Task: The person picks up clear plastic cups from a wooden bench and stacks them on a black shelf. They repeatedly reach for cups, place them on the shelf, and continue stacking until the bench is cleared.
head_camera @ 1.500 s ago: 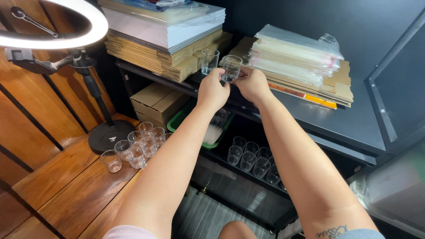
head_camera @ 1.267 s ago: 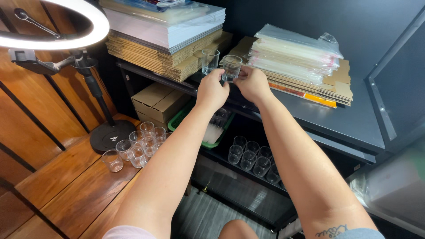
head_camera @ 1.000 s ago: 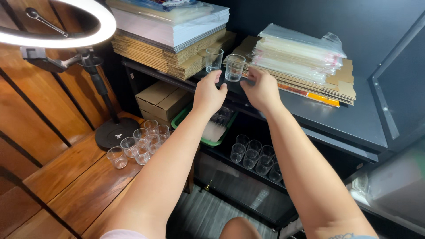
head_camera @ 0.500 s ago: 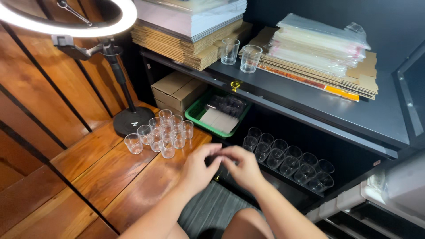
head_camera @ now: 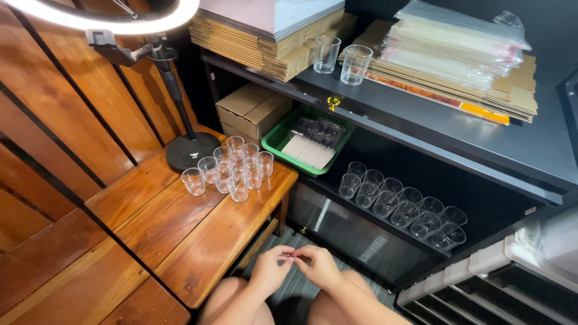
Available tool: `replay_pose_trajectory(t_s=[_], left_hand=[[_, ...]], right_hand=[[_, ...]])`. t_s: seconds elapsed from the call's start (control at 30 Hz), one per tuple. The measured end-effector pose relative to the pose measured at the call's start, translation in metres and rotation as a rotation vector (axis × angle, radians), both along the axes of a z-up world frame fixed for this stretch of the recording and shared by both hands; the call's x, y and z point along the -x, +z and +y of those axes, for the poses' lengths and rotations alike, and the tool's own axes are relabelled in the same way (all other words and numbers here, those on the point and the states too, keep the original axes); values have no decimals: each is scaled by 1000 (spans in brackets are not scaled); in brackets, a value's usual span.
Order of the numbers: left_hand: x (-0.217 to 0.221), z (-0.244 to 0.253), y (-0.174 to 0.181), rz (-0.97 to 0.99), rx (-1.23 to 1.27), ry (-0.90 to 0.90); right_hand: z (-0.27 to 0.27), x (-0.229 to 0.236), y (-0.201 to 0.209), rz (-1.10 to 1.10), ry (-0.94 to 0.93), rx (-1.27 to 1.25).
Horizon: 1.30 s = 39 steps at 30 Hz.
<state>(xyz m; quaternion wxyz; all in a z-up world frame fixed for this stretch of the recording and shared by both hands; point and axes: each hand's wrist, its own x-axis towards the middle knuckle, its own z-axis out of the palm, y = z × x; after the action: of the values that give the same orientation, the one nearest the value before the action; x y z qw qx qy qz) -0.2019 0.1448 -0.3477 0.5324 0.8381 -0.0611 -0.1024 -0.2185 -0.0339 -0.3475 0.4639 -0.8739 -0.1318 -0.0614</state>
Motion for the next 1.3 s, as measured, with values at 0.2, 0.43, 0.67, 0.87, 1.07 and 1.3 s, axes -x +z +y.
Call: replay_pose_trajectory(t_s=[0.2,0.43,0.67,0.87,1.07,1.3], left_hand=[[-8,-5,-40,40,84,27],[-4,-1,-29,82,-7,6],[-3,3,-29,94,17,25],[-4,3,-33,77,41,18],[-4,4,-28,146,81,37],[-1,5,-19,141,71,76]], right_hand=[[4,3,-7,-20,12,-30],[9,9,8,-18,40,-1],[10,6,0,-66,32,-22],[9,7,-1,-75,32,-10],[10,7,-1,-21,-13,-15],[9,6,-2,-5,-38,9]])
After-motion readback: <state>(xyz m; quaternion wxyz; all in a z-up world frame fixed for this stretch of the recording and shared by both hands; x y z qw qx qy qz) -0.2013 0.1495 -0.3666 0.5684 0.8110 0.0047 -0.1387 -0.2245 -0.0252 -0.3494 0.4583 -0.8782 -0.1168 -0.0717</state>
